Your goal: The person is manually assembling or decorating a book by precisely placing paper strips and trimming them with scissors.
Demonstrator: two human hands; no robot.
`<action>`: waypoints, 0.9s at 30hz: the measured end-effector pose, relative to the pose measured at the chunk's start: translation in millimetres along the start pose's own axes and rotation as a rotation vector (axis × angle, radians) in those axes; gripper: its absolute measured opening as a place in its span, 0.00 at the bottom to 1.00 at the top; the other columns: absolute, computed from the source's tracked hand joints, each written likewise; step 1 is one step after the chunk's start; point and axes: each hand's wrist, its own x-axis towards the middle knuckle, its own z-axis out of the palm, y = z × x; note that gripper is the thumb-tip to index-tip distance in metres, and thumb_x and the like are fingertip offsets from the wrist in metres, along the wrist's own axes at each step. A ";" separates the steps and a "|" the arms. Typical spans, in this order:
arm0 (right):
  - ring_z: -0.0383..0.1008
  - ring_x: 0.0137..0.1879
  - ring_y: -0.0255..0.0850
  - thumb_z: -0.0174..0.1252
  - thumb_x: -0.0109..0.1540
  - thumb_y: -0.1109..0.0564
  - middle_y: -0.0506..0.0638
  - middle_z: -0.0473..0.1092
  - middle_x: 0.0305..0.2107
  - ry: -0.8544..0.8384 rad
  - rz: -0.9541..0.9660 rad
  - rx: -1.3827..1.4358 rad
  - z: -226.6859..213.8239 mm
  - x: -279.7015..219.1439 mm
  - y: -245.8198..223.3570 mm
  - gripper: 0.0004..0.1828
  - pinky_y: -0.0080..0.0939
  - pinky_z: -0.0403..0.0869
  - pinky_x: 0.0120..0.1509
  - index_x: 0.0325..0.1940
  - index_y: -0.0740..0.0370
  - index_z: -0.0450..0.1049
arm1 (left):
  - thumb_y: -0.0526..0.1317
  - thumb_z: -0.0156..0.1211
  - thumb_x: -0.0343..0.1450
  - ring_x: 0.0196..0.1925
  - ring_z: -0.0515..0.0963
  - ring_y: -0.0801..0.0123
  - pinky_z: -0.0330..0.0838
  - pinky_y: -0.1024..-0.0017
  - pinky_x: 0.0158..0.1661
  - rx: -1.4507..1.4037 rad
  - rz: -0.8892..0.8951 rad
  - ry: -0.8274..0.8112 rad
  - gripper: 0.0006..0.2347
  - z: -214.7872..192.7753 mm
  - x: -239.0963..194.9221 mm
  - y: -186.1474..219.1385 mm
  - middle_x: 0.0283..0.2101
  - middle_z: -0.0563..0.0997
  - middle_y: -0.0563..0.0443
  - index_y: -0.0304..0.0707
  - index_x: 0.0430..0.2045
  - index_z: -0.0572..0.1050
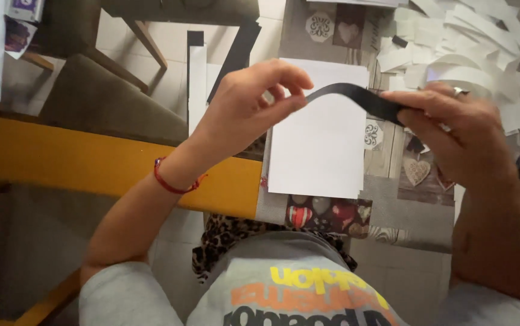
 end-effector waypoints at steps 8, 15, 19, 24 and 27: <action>0.77 0.33 0.37 0.70 0.74 0.66 0.53 0.81 0.36 -0.027 0.062 -0.155 21.4 12.7 42.1 0.13 0.35 0.75 0.37 0.63 0.66 0.83 | 0.34 0.64 0.77 0.36 0.81 0.59 0.73 0.60 0.31 0.656 0.066 -0.070 0.03 4.3 12.9 -49.8 0.36 0.83 0.56 0.46 0.35 0.79; 0.70 0.27 0.38 0.60 0.74 0.56 0.51 0.82 0.36 -0.344 0.529 -0.005 44.8 47.7 53.3 0.13 0.36 0.70 0.31 0.62 0.56 0.82 | 0.32 0.60 0.72 0.32 0.79 0.53 0.67 0.53 0.21 0.777 -0.153 -0.386 0.05 15.7 18.9 -94.4 0.28 0.83 0.53 0.44 0.28 0.80; 0.78 0.38 0.40 0.58 0.74 0.55 0.52 0.82 0.41 -0.378 0.560 0.005 50.2 52.1 60.5 0.14 0.38 0.76 0.43 0.62 0.57 0.82 | 0.34 0.60 0.72 0.33 0.81 0.55 0.68 0.54 0.21 0.817 -0.168 -0.418 0.06 23.1 21.3 -110.4 0.30 0.84 0.57 0.50 0.27 0.80; 0.80 0.37 0.41 0.58 0.76 0.52 0.53 0.81 0.34 -0.397 0.526 -0.032 49.8 61.3 61.5 0.12 0.40 0.77 0.45 0.54 0.62 0.83 | 0.34 0.60 0.70 0.30 0.82 0.52 0.72 0.53 0.23 0.794 -0.163 -0.420 0.07 27.4 31.5 -120.2 0.28 0.85 0.57 0.51 0.25 0.83; 0.80 0.39 0.39 0.59 0.75 0.49 0.49 0.83 0.33 -0.431 0.551 -0.094 45.6 71.6 54.6 0.13 0.42 0.73 0.51 0.53 0.56 0.85 | 0.36 0.61 0.67 0.34 0.84 0.52 0.73 0.52 0.27 0.785 -0.211 -0.441 0.08 24.2 36.4 -124.5 0.30 0.86 0.57 0.56 0.25 0.85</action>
